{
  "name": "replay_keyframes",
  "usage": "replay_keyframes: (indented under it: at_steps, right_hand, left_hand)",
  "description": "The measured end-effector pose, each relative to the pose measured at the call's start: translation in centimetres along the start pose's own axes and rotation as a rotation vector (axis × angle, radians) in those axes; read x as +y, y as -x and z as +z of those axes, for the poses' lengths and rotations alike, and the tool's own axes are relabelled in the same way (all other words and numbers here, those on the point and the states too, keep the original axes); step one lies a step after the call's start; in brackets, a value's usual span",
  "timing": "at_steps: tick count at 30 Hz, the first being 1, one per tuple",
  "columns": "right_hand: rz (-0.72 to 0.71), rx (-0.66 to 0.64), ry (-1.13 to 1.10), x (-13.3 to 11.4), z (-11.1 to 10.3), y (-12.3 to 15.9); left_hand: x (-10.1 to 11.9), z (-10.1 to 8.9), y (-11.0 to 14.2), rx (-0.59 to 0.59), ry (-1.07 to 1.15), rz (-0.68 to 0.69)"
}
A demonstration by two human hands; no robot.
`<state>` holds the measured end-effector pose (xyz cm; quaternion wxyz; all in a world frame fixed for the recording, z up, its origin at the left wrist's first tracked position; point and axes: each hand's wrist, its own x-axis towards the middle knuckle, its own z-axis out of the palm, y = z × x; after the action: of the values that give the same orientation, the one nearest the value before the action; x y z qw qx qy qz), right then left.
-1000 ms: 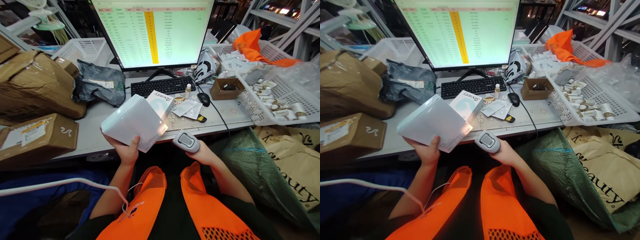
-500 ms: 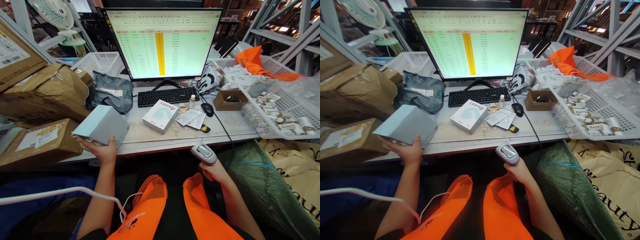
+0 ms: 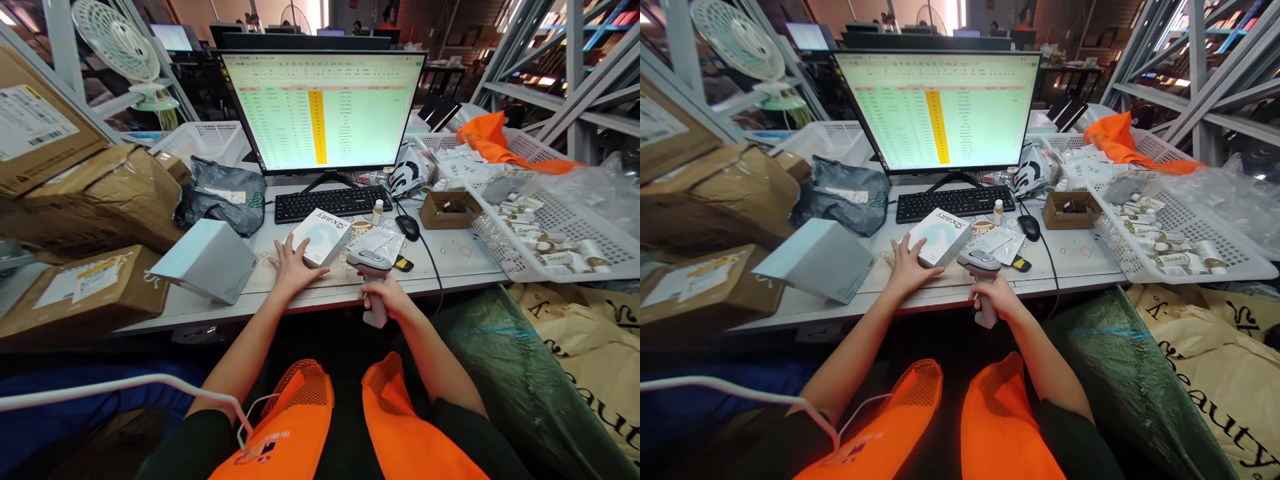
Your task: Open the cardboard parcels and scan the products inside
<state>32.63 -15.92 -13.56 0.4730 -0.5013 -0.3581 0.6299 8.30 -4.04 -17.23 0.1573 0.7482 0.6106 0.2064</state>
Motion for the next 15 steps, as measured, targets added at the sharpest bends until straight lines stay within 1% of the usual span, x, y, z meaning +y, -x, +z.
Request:
replay_keyframes:
  at_steps: [2,4,5,6,8,9,10,12,13,14,15]
  right_hand:
    - [0.024,-0.013,-0.023,1.2,-0.1,0.5]
    - [0.028,-0.008,-0.043,2.3,-0.6,1.3]
    - [0.023,0.001,-0.052,2.7,-0.9,1.7]
    - [0.013,0.017,-0.060,3.0,-1.2,2.1]
    - [-0.025,0.050,-0.071,3.3,-1.8,3.2]
    - [-0.054,0.067,-0.071,3.3,-2.2,3.7]
    - [-0.083,0.079,-0.064,3.2,-2.4,4.4]
    - [-0.143,0.089,-0.031,3.0,-2.7,5.7]
    - [-0.170,0.084,-0.009,2.8,-2.7,6.4]
    - [-0.192,0.073,0.014,2.6,-2.6,7.1]
    - [-0.208,0.056,0.035,2.4,-2.4,7.7]
  left_hand:
    - [-0.4,0.6,0.0,0.040,0.062,-0.014]
    - [-0.9,0.8,-0.2,0.111,0.176,0.033]
    - [-1.1,0.7,-0.4,0.159,0.262,0.046]
    - [-1.2,0.3,-0.6,0.199,0.388,0.031]
    - [-1.5,-1.0,-0.8,0.224,0.673,-0.069]
    - [-1.5,-1.8,-0.6,0.192,0.812,-0.126]
    - [-1.6,-2.7,-0.3,0.125,0.957,-0.172]
    - [-1.6,-4.3,1.0,-0.054,1.245,-0.222]
    - [-1.5,-4.7,1.9,-0.131,1.380,-0.237]
    - [-1.5,-4.9,2.7,-0.180,1.511,-0.258]
    - [-1.4,-4.9,3.6,-0.198,1.608,-0.280]
